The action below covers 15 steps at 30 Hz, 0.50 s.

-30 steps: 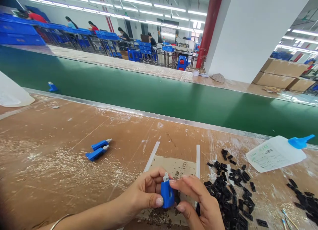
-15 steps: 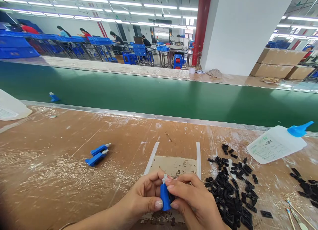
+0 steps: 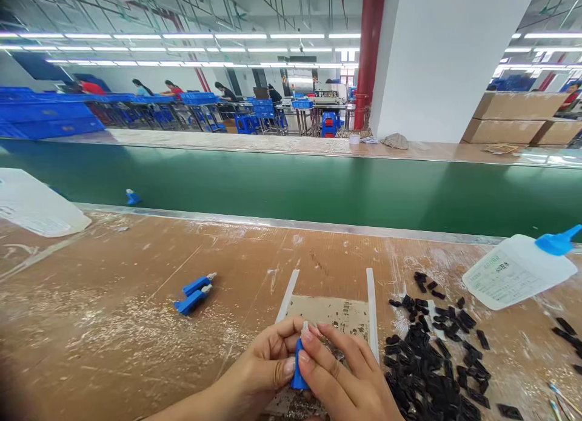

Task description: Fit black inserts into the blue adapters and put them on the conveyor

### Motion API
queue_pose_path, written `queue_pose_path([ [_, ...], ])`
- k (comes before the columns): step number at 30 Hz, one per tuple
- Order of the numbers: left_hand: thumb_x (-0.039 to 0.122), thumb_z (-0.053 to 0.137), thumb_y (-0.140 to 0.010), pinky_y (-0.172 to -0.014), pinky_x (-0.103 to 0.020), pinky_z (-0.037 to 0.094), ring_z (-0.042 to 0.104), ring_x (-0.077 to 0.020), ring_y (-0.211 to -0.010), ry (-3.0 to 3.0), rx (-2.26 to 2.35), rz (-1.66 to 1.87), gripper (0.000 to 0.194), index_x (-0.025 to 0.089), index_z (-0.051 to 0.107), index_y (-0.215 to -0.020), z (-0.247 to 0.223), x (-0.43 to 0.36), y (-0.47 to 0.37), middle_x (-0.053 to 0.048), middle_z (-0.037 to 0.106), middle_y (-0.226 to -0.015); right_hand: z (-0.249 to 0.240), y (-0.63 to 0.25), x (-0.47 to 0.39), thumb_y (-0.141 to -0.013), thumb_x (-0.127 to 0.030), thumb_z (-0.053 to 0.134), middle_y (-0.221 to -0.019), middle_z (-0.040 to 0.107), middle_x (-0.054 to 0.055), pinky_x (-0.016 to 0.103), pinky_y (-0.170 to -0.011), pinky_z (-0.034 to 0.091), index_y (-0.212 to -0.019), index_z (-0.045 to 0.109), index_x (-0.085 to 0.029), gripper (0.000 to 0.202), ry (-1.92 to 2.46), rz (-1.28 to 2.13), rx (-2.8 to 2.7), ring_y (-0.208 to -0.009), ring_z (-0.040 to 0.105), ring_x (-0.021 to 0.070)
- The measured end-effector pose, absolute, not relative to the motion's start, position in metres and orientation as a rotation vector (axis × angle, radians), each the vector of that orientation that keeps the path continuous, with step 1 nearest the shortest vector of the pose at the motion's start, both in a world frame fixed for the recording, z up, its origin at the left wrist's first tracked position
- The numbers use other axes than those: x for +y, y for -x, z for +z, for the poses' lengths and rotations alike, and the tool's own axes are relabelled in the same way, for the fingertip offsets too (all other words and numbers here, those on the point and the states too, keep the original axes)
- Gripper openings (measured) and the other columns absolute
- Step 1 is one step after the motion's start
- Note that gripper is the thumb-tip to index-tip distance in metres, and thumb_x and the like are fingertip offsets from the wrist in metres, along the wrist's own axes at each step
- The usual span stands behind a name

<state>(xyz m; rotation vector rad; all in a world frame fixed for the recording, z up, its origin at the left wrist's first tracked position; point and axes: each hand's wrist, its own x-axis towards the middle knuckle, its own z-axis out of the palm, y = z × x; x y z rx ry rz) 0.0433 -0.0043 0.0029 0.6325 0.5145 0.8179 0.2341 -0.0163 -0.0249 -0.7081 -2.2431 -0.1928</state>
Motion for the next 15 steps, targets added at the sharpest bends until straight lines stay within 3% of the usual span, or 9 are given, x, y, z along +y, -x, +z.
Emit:
queue_pose_path([
  [4, 0.041, 0.081, -0.074, -0.062, -0.021, 0.049, 0.059, -0.0103, -0.068, -0.61, 0.57, 0.79, 0.042, 0.019, 0.069, -0.108, 0.016, -0.006, -0.047, -0.003, 0.063, -0.084, -0.021, -0.233, -0.013, -0.105, -0.05, 0.035, -0.141, 0.053, 0.007, 0.035, -0.095, 0.054, -0.154, 0.026, -0.014, 0.062, 0.706, -0.252, -2.307, -0.137, 0.04, 0.0278],
  [7, 0.049, 0.08, -0.072, -0.051, -0.019, 0.043, 0.053, -0.0096, -0.06, -0.614, 0.657, 0.798, 0.05, 0.018, 0.067, -0.109, 0.022, -0.004, -0.047, -0.001, 0.06, -0.077, -0.018, -0.24, -0.015, -0.103, -0.055, 0.033, -0.151, 0.04, 0.009, 0.041, -0.105, 0.047, -0.155, 0.026, -0.016, 0.065, 0.723, -0.017, -2.263, -0.14, 0.035, 0.029],
  [9, 0.046, 0.084, -0.067, -0.045, -0.017, 0.035, 0.047, -0.0072, -0.054, -0.65, 0.778, 0.839, 0.052, 0.018, 0.065, -0.106, 0.023, 0.003, -0.042, 0.001, 0.057, -0.072, -0.003, -0.249, -0.016, -0.103, -0.054, 0.035, -0.155, 0.032, 0.01, 0.045, -0.11, 0.04, -0.154, 0.026, -0.021, 0.061, 0.802, 0.241, -2.161, -0.141, 0.033, 0.0295],
  [11, 0.041, 0.086, -0.064, -0.042, -0.015, 0.028, 0.04, -0.0051, -0.05, -0.698, 0.93, 0.923, 0.051, 0.017, 0.064, -0.102, 0.021, 0.016, -0.033, 0.004, 0.052, -0.065, 0.029, -0.257, -0.013, -0.105, -0.048, 0.036, -0.154, 0.035, 0.009, 0.045, -0.112, 0.039, -0.152, 0.033, -0.024, 0.053, 0.949, 0.521, -1.899, -0.14, 0.035, 0.028],
  [13, 0.038, 0.087, -0.06, -0.042, -0.014, 0.025, 0.038, -0.0046, -0.049, -0.745, 1.055, 1.053, 0.05, 0.016, 0.063, -0.097, 0.018, 0.031, -0.019, 0.005, 0.05, -0.063, 0.07, -0.264, -0.006, -0.104, -0.054, 0.032, -0.147, 0.047, 0.004, 0.044, -0.107, 0.045, -0.146, 0.042, -0.03, 0.05, 0.82, 0.713, -1.715, -0.135, 0.043, 0.0262],
  [15, 0.036, 0.087, -0.057, -0.044, -0.014, 0.026, 0.039, -0.005, -0.05, -0.793, 1.131, 1.186, 0.05, 0.016, 0.061, -0.095, 0.013, 0.047, -0.004, 0.005, 0.051, -0.062, 0.108, -0.27, 0.003, -0.105, -0.059, 0.018, -0.14, 0.054, 0.0, 0.044, -0.098, 0.051, -0.144, 0.043, -0.032, 0.054, 0.816, 0.665, -1.677, -0.129, 0.051, 0.0244],
])
